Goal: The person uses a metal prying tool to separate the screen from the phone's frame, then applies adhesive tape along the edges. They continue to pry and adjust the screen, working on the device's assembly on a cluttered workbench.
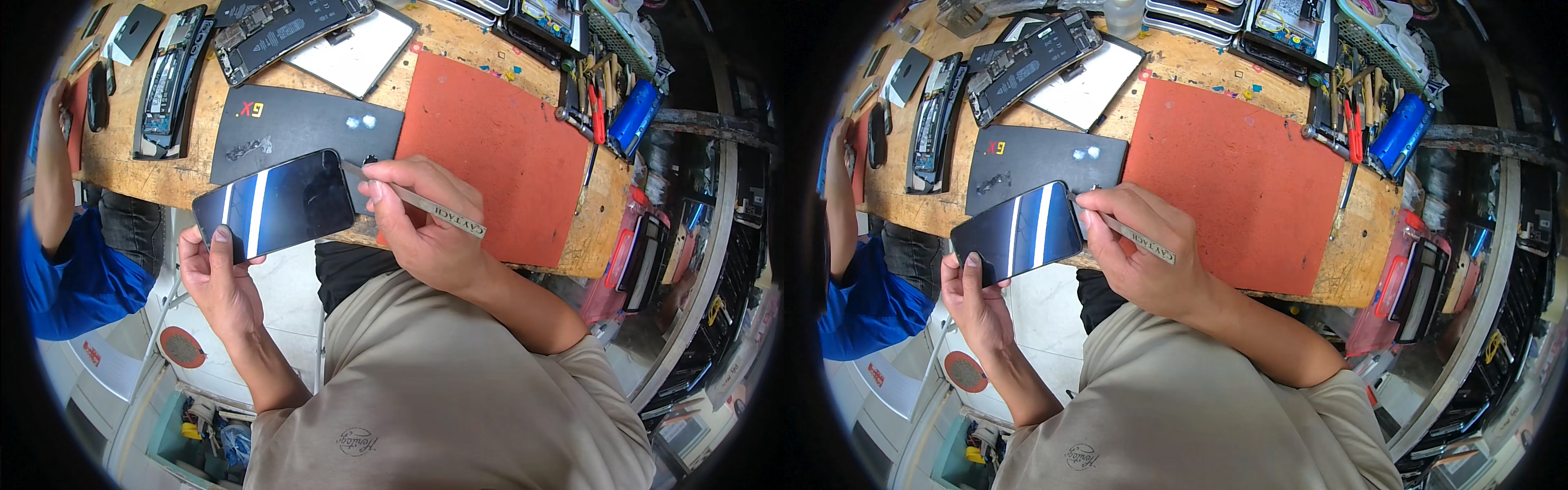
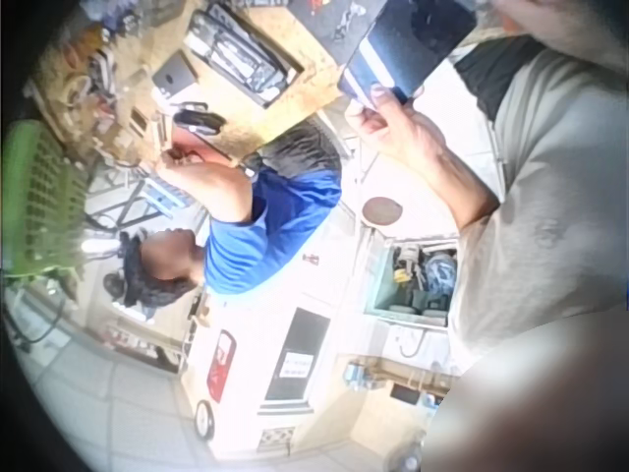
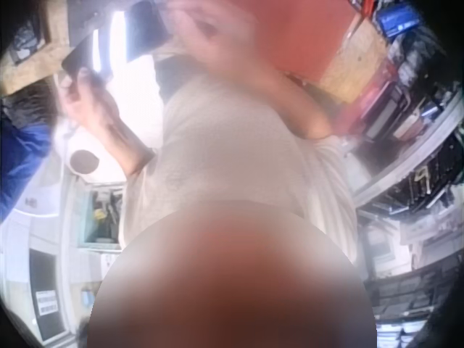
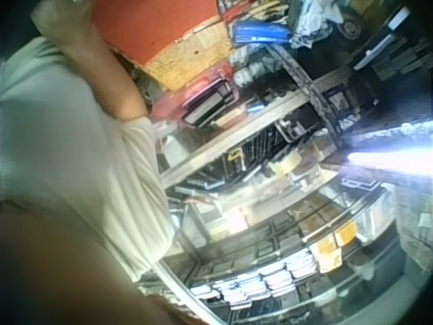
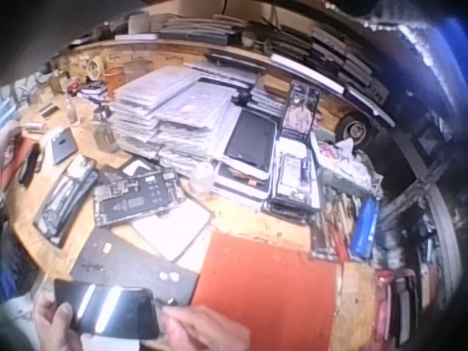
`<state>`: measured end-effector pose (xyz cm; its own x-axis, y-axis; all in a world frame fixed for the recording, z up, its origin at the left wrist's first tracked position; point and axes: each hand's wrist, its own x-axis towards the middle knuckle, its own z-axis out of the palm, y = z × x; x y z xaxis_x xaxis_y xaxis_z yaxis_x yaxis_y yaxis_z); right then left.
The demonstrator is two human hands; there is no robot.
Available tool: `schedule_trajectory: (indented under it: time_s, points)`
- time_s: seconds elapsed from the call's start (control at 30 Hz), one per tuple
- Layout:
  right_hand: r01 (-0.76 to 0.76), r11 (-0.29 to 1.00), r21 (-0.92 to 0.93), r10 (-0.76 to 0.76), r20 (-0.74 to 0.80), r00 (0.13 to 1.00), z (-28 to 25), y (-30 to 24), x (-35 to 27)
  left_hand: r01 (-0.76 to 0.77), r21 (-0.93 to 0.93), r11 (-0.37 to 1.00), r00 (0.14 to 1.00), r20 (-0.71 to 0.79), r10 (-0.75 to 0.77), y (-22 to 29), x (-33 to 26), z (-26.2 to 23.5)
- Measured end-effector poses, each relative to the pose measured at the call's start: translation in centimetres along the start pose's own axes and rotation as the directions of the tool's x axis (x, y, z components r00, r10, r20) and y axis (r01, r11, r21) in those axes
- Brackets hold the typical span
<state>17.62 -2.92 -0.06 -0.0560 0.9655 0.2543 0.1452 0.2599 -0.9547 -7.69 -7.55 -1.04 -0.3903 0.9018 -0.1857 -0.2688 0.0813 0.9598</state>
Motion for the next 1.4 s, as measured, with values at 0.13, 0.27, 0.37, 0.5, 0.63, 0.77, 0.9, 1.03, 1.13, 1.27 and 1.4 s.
schedule_trajectory:
  time_s: [0.13,0.27,0.37,0.5,0.63,0.77,0.9,1.03,1.13,1.27,1.4]
  points:
    - [0.007,1.0,-0.023,-0.006,0.035,0.999,-0.1,0.0,0.1,-0.001,0.005,1.0,1.0,-0.008,0.001,0.0,0.0,0.0]
    - [0.009,0.999,-0.043,-0.007,0.051,0.999,-0.3,-0.1,0.1,-0.007,0.004,1.0,1.0,0.002,0.007,0.1,0.0,0.0]
    - [0.012,0.999,-0.033,-0.011,0.036,0.999,-0.2,-0.1,0.1,-0.01,0.004,1.0,1.0,-0.012,0.011,0.1,0.0,0.1]
    - [0.01,1.0,-0.014,-0.01,0.019,1.0,-0.1,-0.4,0.0,-0.007,0.008,1.0,0.999,-0.044,0.008,0.1,0.1,0.2]
    - [0.005,0.999,-0.032,-0.004,0.029,1.0,-0.2,-0.6,-0.3,-0.006,-0.009,1.0,0.999,-0.05,0.006,0.1,0.0,0.3]
    - [0.016,0.999,-0.035,-0.015,0.025,1.0,-0.3,-0.6,-0.5,-0.006,0.016,1.0,0.998,-0.057,0.007,0.0,0.0,0.2]
    - [0.048,0.998,-0.047,-0.047,0.03,0.998,-0.4,-0.7,-0.7,-0.009,0.021,1.0,0.999,-0.052,0.01,0.0,0.1,0.1]
    - [0.075,0.994,-0.076,-0.072,0.038,0.997,-0.6,-0.7,-0.9,-0.017,-0.007,1.0,0.999,-0.038,0.016,-0.1,0.1,0.1]
    - [0.075,0.993,-0.089,-0.071,0.046,0.996,-0.7,-0.9,-1.2,-0.007,0.021,1.0,0.997,-0.073,0.009,-0.1,-0.1,0.1]
    - [0.058,0.996,-0.071,-0.054,0.051,0.997,-0.9,-1.1,-1.8,-0.015,0.014,1.0,1.0,-0.016,0.015,-0.1,-0.1,-0.2]
    - [0.06,0.995,-0.074,-0.055,0.064,0.996,-1.0,-1.1,-2.4,-0.018,0.018,1.0,1.0,-0.011,0.018,-0.2,-0.1,-0.3]
